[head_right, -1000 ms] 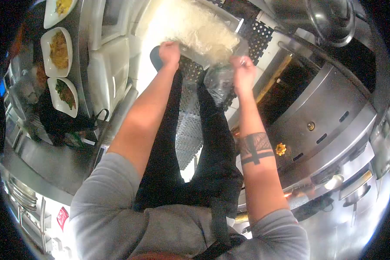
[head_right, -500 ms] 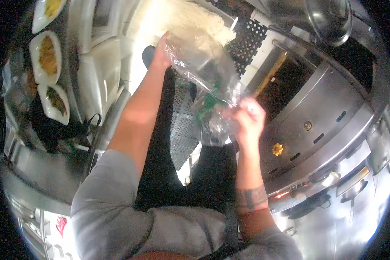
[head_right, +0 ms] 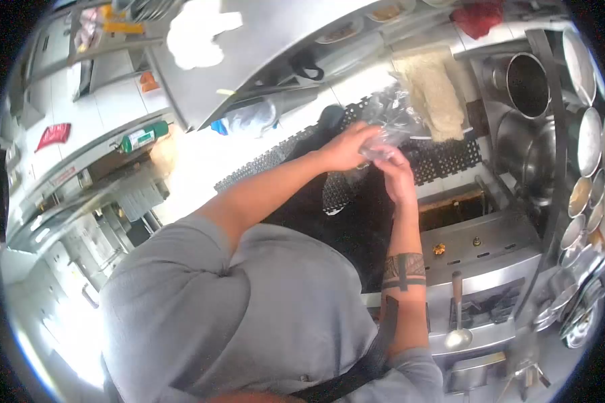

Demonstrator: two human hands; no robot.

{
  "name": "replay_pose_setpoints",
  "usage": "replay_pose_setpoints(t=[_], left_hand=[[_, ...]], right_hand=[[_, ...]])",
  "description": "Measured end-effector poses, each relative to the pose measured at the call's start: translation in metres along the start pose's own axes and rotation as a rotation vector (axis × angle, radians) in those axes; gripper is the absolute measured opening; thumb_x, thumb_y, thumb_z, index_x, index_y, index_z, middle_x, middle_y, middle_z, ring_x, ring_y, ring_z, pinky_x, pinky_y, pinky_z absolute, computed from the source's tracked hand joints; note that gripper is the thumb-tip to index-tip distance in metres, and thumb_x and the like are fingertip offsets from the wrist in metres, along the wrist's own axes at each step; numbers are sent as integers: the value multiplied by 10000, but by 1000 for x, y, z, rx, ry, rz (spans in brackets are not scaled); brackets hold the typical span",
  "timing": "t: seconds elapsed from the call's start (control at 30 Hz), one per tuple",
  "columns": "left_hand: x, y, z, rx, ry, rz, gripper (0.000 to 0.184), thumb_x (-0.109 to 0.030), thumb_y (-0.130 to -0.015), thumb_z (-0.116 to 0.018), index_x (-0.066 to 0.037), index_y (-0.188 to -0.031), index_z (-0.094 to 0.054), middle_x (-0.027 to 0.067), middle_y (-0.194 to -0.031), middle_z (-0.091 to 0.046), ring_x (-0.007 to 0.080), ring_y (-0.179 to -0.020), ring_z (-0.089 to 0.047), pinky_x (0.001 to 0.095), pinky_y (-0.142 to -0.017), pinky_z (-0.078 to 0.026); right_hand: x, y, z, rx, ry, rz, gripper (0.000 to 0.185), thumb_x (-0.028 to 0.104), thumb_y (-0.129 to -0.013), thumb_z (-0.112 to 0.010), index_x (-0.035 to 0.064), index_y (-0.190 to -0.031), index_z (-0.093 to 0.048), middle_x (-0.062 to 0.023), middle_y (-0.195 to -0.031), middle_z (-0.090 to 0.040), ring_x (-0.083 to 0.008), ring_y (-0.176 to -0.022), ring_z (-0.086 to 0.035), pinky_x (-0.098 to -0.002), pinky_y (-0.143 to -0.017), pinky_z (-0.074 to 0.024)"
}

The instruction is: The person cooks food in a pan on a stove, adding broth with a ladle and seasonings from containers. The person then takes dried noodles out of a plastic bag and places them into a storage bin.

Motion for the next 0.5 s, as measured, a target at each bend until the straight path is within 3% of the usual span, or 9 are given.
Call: replay_pose_setpoints(t=[0.03,0.1,0.17,0.23,0.3,0.37,0.4,0.47,0.5], left_hand=[[-1,20,20,-24,0,-16,676,-16,-736,-723,-111,-1368,-503,160,-1214,-540,352,-1146,-532,417,-972,-457],[16,80,65,-63,-202,7,544,45,-695,-631,-93,-1222,-615,155,-1090,-532,369,-1089,-516,439,-923,-460],[47,136,113,-56,-321,69,485,53,-700,-597,-108,-1154,-651,142,-1078,-545,360,-1104,-514,426,-909,-468],[100,193,173,-213,-464,18,498,43,-679,-596,-114,-1148,-651,151,-1094,-560,373,-1114,-510,446,-920,-462],[209,249,228,-296,-477,146,495,44,-664,-574,-69,-1141,-646,202,-1176,-570,405,-1140,-504,489,-1002,-404],[272,280,278,-651,-629,134,422,33,-681,-572,12,-1101,-620,221,-1121,-585,409,-1110,-503,471,-989,-383],[322,280,300,-791,-423,206,390,20,-693,-587,20,-1082,-606,225,-1113,-579,405,-1084,-504,477,-978,-380],[313,272,331,-1088,-490,346,391,36,-713,-595,11,-1102,-584,219,-1093,-578,394,-1061,-509,482,-973,-383],[339,264,333,-1112,-521,447,416,-66,-785,-644,-3,-1189,-571,216,-1179,-578,404,-1129,-495,477,-1013,-376]], right_hand=[[-7,10,-21,86,131,-62,312,-4,-827,-654,32,-1137,-661,-38,-1161,-643,-152,-1081,-568,-319,-939,-458],[-33,25,-48,206,437,-106,380,25,-845,-664,28,-1225,-654,-39,-1268,-611,-154,-1140,-553,-308,-979,-439],[-45,45,-88,212,490,-107,364,51,-870,-661,28,-1233,-652,-36,-1250,-625,-155,-1156,-557,-301,-985,-437],[-86,58,-84,74,521,-167,307,91,-905,-638,54,-1208,-662,-28,-1179,-669,-142,-1077,-614,-292,-928,-471],[-124,73,-87,-113,423,-248,254,138,-914,-637,76,-1156,-677,-20,-1117,-679,-130,-1025,-622,-287,-871,-490],[-168,85,-86,-205,431,-254,215,181,-913,-639,88,-1102,-682,-9,-1042,-681,-132,-981,-624,-297,-829,-502],[-187,86,-89,-247,434,-274,211,163,-913,-625,76,-1100,-670,-18,-1036,-675,-139,-958,-629,-301,-824,-511],[-237,91,-98,-293,461,-335,196,157,-921,-605,70,-1087,-660,-22,-1019,-670,-145,-927,-633,-301,-805,-521],[-253,89,-104,-303,489,-357,184,168,-929,-601,77,-1078,-660,-16,-1009,-670,-144,-918,-633,-297,-792,-522]])
Point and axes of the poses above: each hand's wrist, its own y-axis away from the middle knuckle, its own z-axis out of the back of the hand, x = y × z, the point moved 9 cm from there along -y, towards the middle knuckle
